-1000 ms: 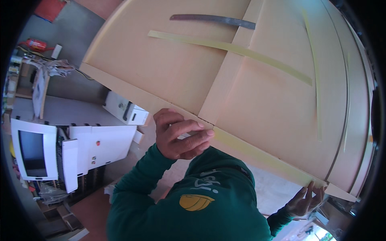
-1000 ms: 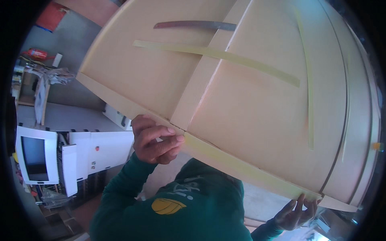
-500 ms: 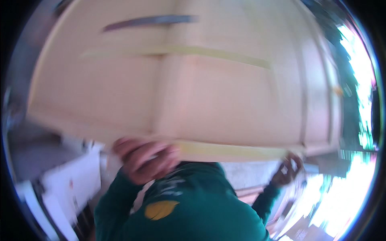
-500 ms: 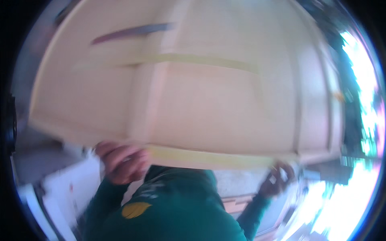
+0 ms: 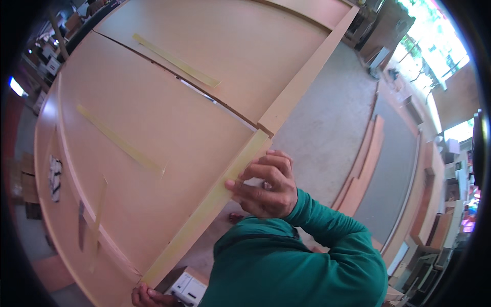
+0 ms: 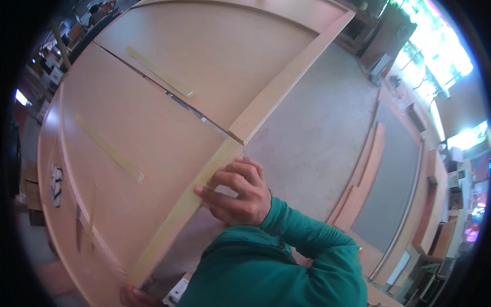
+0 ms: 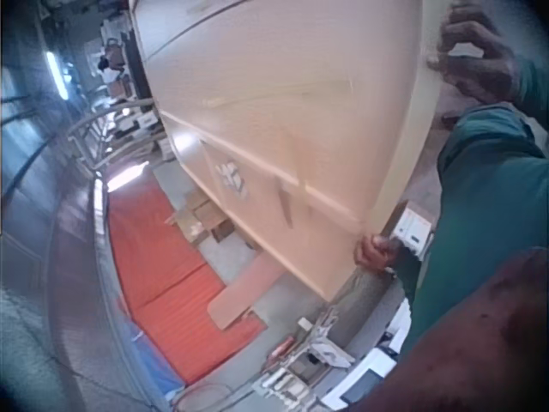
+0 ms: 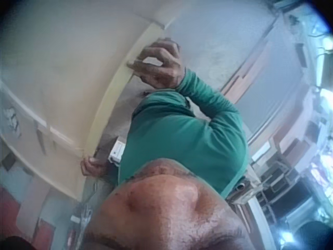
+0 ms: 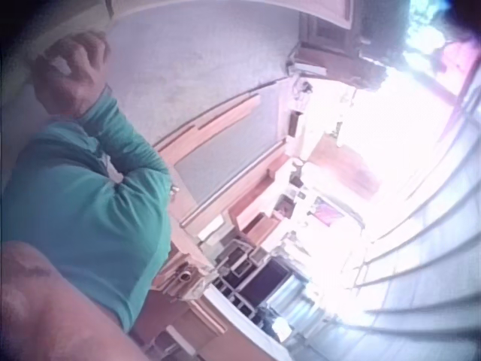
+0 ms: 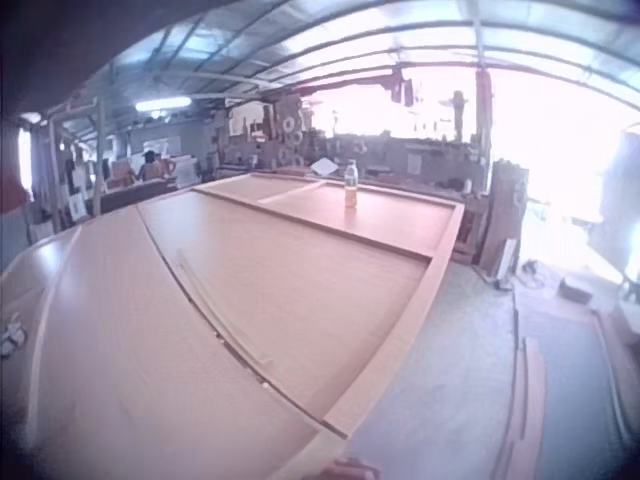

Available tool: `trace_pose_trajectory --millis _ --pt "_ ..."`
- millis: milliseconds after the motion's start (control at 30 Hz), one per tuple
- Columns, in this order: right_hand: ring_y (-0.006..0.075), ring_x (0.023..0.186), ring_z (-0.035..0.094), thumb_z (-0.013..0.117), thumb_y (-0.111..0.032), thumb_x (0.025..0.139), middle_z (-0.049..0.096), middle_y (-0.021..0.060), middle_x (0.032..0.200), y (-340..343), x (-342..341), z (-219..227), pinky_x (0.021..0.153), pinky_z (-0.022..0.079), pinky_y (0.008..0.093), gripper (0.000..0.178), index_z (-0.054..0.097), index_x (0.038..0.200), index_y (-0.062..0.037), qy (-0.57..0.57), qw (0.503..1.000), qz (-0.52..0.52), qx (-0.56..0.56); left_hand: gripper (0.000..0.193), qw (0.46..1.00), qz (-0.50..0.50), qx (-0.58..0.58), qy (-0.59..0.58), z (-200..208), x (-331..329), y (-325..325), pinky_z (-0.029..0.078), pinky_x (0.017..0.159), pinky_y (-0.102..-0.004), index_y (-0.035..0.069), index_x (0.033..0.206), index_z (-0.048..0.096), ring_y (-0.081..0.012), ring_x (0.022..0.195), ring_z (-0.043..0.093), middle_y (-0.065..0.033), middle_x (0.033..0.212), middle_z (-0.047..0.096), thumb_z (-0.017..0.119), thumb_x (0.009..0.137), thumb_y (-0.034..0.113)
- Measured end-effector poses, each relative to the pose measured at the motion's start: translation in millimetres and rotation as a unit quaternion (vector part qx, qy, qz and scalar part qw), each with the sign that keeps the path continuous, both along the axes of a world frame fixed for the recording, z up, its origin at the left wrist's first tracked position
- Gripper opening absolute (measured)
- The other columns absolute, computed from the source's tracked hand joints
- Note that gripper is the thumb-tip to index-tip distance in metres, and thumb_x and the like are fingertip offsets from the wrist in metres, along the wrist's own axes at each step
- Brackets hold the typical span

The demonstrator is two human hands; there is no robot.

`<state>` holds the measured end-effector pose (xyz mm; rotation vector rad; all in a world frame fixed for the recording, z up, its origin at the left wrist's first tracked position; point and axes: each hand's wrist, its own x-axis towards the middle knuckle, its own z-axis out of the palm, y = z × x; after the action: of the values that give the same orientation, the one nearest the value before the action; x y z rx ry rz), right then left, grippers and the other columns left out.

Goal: The person applies thin wooden veneer strips along the edges of a large curved wooden panel, pressing them into place by hand. They wipe the surface with a cloth and continue aligning and smoothing the veneer along the panel's seams.

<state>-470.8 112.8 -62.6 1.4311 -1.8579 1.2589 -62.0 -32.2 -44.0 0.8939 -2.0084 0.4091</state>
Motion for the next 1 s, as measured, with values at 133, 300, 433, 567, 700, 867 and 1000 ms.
trace_pose_trajectory --millis 133,300,433,567,700,867,1000 --pt "0.0195 0.112 0.066 0.086 -0.008 0.067 0.072 -0.0060 0.121 -10.2 7.8 -0.2 0.114 0.046 0.0502 0.058 0.091 0.121 -0.0285 -0.033 0.999 0.011 -0.035 0.043 0.999 0.005 0.051 -0.014 17.4 6.3 4.9 0.056 0.088 -0.0538 0.000 0.111 0.082 -0.0404 0.101 0.070 -0.0226 0.104 0.071 0.063 0.118 0.039" --pt "0.0151 0.116 0.063 0.081 -0.017 0.074 0.072 -0.0091 0.122 -8.6 -10.9 -10.8 0.116 0.039 0.0460 0.054 0.089 0.127 -0.0251 -0.038 0.996 0.058 -0.058 0.031 0.982 0.008 0.190 -0.004 12.3 49.5 1.2 0.053 0.099 -0.0515 -0.002 0.122 0.073 -0.0360 0.115 0.064 -0.0192 0.126 0.066 0.064 0.115 0.027" --pt "0.0139 0.120 0.061 0.076 -0.020 0.079 0.072 -0.0102 0.125 -7.3 -19.9 -13.4 0.113 0.037 0.0447 0.050 0.089 0.128 -0.0238 -0.045 0.993 0.089 -0.056 0.027 0.980 0.045 0.187 -0.045 18.8 43.9 12.1 0.052 0.103 -0.0497 -0.004 0.123 0.071 -0.0364 0.120 0.063 -0.0206 0.127 0.063 0.063 0.114 0.021" --pt "0.0140 0.119 0.063 0.076 -0.018 0.080 0.074 -0.0096 0.126 -5.8 -25.8 -15.9 0.112 0.038 0.0442 0.048 0.090 0.125 -0.0238 -0.032 0.993 0.095 -0.063 0.022 0.976 0.070 0.200 -0.045 23.2 31.5 19.5 0.051 0.105 -0.0502 -0.004 0.123 0.070 -0.0366 0.121 0.063 -0.0208 0.128 0.064 0.062 0.114 0.015" --pt "0.0159 0.111 0.067 0.077 -0.015 0.079 0.078 -0.0069 0.124 -0.5 -41.3 -3.9 0.108 0.043 0.0442 0.041 0.091 0.118 -0.0206 -0.047 0.985 0.149 -0.070 0.022 0.975 0.071 0.209 -0.030 23.2 38.8 17.5 0.051 0.106 -0.0510 -0.004 0.123 0.070 -0.0373 0.123 0.063 -0.0216 0.128 0.065 0.063 0.112 0.014" --pt "0.0224 0.111 0.067 0.085 -0.019 0.080 0.079 -0.0021 0.116 16.5 -64.7 14.4 0.105 0.050 0.0494 0.032 0.091 0.111 -0.0190 -0.045 0.974 0.163 -0.151 0.024 0.978 0.085 0.181 -0.055 23.5 34.9 16.9 0.051 0.106 -0.0508 -0.003 0.124 0.071 -0.0379 0.121 0.064 -0.0225 0.128 0.064 0.065 0.110 0.015" --pt "0.0300 0.110 0.068 0.088 -0.025 0.090 0.076 0.0075 0.119 15.1 -109.5 64.6 0.097 0.054 0.0476 0.031 0.086 0.119 -0.0138 -0.030 0.985 0.155 0.063 0.024 0.982 0.058 0.179 -0.010 11.0 37.2 11.9 0.052 0.105 -0.0510 -0.002 0.122 0.071 -0.0375 0.118 0.064 -0.0227 0.128 0.064 0.065 0.109 0.017"
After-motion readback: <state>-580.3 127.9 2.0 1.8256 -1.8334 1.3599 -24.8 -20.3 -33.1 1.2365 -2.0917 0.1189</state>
